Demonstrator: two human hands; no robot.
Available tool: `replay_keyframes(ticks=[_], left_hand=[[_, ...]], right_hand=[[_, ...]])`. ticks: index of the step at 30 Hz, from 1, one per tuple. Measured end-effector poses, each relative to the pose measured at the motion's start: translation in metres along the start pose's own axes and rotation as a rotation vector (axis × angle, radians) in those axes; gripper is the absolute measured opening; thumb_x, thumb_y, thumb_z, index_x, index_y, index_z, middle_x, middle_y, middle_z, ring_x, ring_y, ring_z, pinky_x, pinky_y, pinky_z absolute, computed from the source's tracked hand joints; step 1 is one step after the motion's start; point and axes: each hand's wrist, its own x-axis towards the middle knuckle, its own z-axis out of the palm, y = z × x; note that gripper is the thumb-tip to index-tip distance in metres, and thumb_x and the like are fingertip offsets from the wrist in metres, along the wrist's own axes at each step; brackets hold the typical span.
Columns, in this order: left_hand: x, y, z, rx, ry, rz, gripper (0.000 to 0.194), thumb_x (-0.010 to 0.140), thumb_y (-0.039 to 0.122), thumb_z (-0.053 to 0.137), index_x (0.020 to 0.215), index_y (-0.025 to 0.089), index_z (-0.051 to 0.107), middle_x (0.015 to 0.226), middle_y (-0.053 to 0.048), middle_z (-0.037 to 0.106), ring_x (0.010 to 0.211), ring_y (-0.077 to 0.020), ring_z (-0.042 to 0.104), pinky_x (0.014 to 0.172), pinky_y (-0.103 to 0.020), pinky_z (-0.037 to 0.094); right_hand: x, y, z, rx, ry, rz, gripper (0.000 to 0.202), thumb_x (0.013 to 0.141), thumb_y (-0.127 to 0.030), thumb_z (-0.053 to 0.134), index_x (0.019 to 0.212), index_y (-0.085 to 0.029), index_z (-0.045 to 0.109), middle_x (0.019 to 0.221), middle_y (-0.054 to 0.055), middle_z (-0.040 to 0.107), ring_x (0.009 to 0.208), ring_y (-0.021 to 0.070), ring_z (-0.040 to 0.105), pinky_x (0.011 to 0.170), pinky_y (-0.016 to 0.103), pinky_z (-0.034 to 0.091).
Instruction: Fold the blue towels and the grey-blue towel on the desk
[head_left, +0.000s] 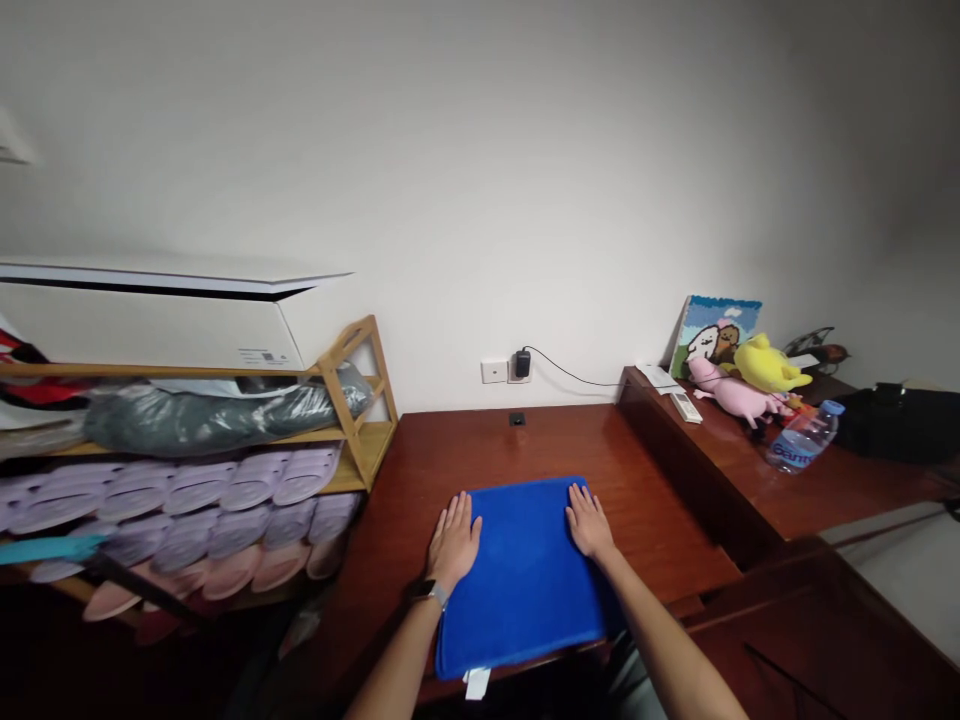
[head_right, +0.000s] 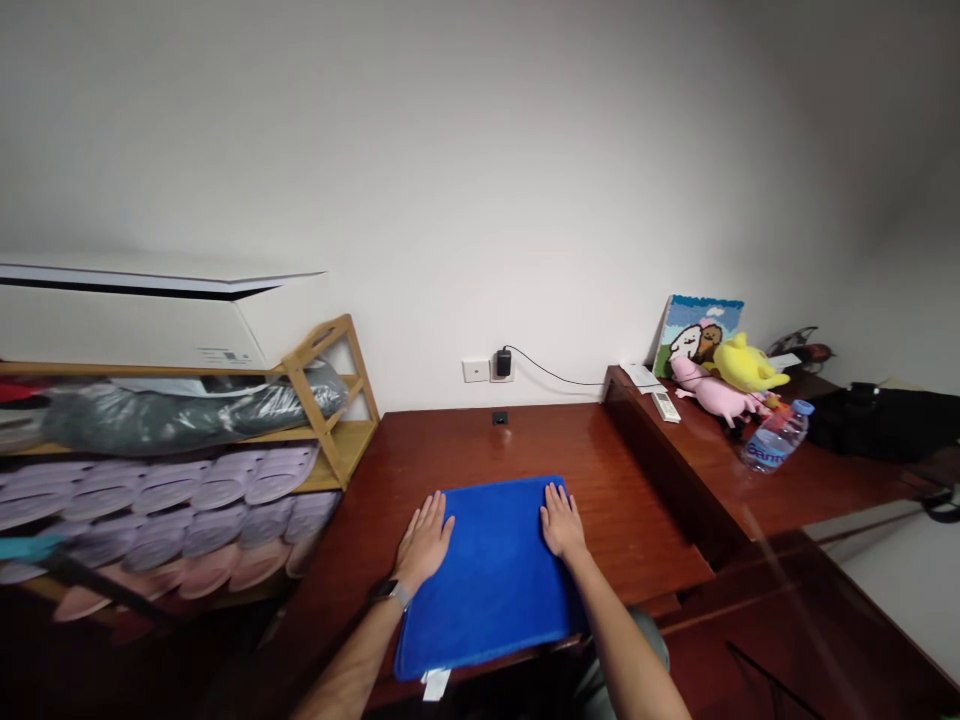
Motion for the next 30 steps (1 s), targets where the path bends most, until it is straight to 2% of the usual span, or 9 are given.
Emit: replay_keyframes(ticks=[8, 10, 13, 17, 19, 20, 22, 27, 30], left_hand=[[0.004, -0.010, 0.008, -0.005, 0.038, 0.012, 0.070, 0.110, 0.047, 0.025, 0.168, 0.012, 0.047, 0.170, -0.017, 0.054, 0.162, -0.0317, 0.047, 0.134, -0.055, 0.037], [0.006, -0.003, 0.007, 0.004, 0.062, 0.032, 0.071, 0.110, 0.045, 0.026, 0.167, 0.009, 0.048, 0.169, -0.019, 0.054, 0.161, -0.0337, 0.048, 0.134, -0.058, 0.035], [0.012, 0.038, 0.008, -0.014, 0.110, 0.122, 0.068, 0.110, 0.042, 0.027, 0.168, 0.011, 0.046, 0.169, -0.018, 0.054, 0.161, -0.0334, 0.048, 0.135, -0.058, 0.034], [0.020, 0.123, 0.019, -0.076, 0.082, 0.303, 0.063, 0.112, 0.040, 0.030, 0.169, 0.018, 0.047, 0.170, -0.012, 0.054, 0.161, -0.0285, 0.047, 0.134, -0.052, 0.038], [0.022, 0.145, 0.024, -0.082, 0.026, 0.320, 0.062, 0.112, 0.041, 0.032, 0.167, 0.019, 0.050, 0.170, -0.012, 0.055, 0.160, -0.0285, 0.049, 0.133, -0.052, 0.040], [0.022, 0.146, 0.026, -0.075, 0.000, 0.301, 0.062, 0.111, 0.041, 0.033, 0.166, 0.018, 0.051, 0.169, -0.013, 0.055, 0.160, -0.0291, 0.049, 0.132, -0.053, 0.040], [0.021, 0.126, 0.026, -0.048, -0.028, 0.219, 0.063, 0.111, 0.043, 0.034, 0.166, 0.017, 0.052, 0.170, -0.014, 0.054, 0.161, -0.0310, 0.048, 0.133, -0.055, 0.038], [0.009, 0.024, 0.012, 0.024, 0.011, 0.001, 0.068, 0.110, 0.047, 0.034, 0.166, 0.012, 0.049, 0.173, -0.017, 0.050, 0.164, -0.0338, 0.042, 0.135, -0.057, 0.035], [0.000, -0.003, 0.007, 0.038, 0.029, -0.022, 0.070, 0.111, 0.048, 0.030, 0.166, 0.009, 0.049, 0.174, -0.016, 0.048, 0.165, -0.0322, 0.041, 0.135, -0.053, 0.036]], right_hand=[[-0.012, -0.002, 0.006, 0.018, -0.013, 0.011, 0.069, 0.114, -0.040, 0.018, 0.177, -0.011, 0.025, 0.184, 0.007, 0.021, 0.172, 0.0212, 0.014, 0.140, 0.041, 0.014], [-0.012, -0.002, 0.008, 0.024, -0.007, 0.008, 0.069, 0.114, -0.040, 0.019, 0.177, -0.011, 0.025, 0.184, 0.006, 0.021, 0.172, 0.0209, 0.014, 0.140, 0.040, 0.014], [-0.010, -0.002, 0.010, 0.038, 0.008, 0.004, 0.069, 0.114, -0.040, 0.020, 0.177, -0.013, 0.027, 0.184, 0.005, 0.023, 0.172, 0.0205, 0.015, 0.140, 0.040, 0.015], [-0.009, 0.000, 0.010, 0.050, 0.017, -0.004, 0.069, 0.114, -0.040, 0.020, 0.177, -0.014, 0.027, 0.184, 0.004, 0.023, 0.172, 0.0205, 0.014, 0.140, 0.039, 0.014], [-0.009, 0.000, 0.011, 0.057, 0.007, -0.008, 0.069, 0.114, -0.040, 0.020, 0.177, -0.012, 0.026, 0.184, 0.004, 0.021, 0.172, 0.0209, 0.013, 0.140, 0.039, 0.013], [-0.009, 0.001, 0.011, 0.061, 0.002, -0.008, 0.069, 0.114, -0.040, 0.020, 0.177, -0.012, 0.026, 0.184, 0.004, 0.021, 0.172, 0.0209, 0.013, 0.140, 0.039, 0.013], [-0.010, 0.002, 0.011, 0.068, -0.003, -0.006, 0.069, 0.114, -0.040, 0.019, 0.177, -0.013, 0.025, 0.184, 0.004, 0.020, 0.172, 0.0205, 0.013, 0.140, 0.039, 0.013], [-0.007, 0.004, 0.009, 0.061, -0.026, 0.009, 0.069, 0.115, -0.044, 0.021, 0.178, -0.017, 0.026, 0.184, 0.003, 0.023, 0.172, 0.0212, 0.016, 0.140, 0.041, 0.013], [0.007, 0.002, 0.003, 0.031, -0.033, -0.015, 0.069, 0.115, -0.043, 0.021, 0.177, -0.015, 0.028, 0.183, 0.006, 0.025, 0.172, 0.0214, 0.018, 0.140, 0.042, 0.011]])
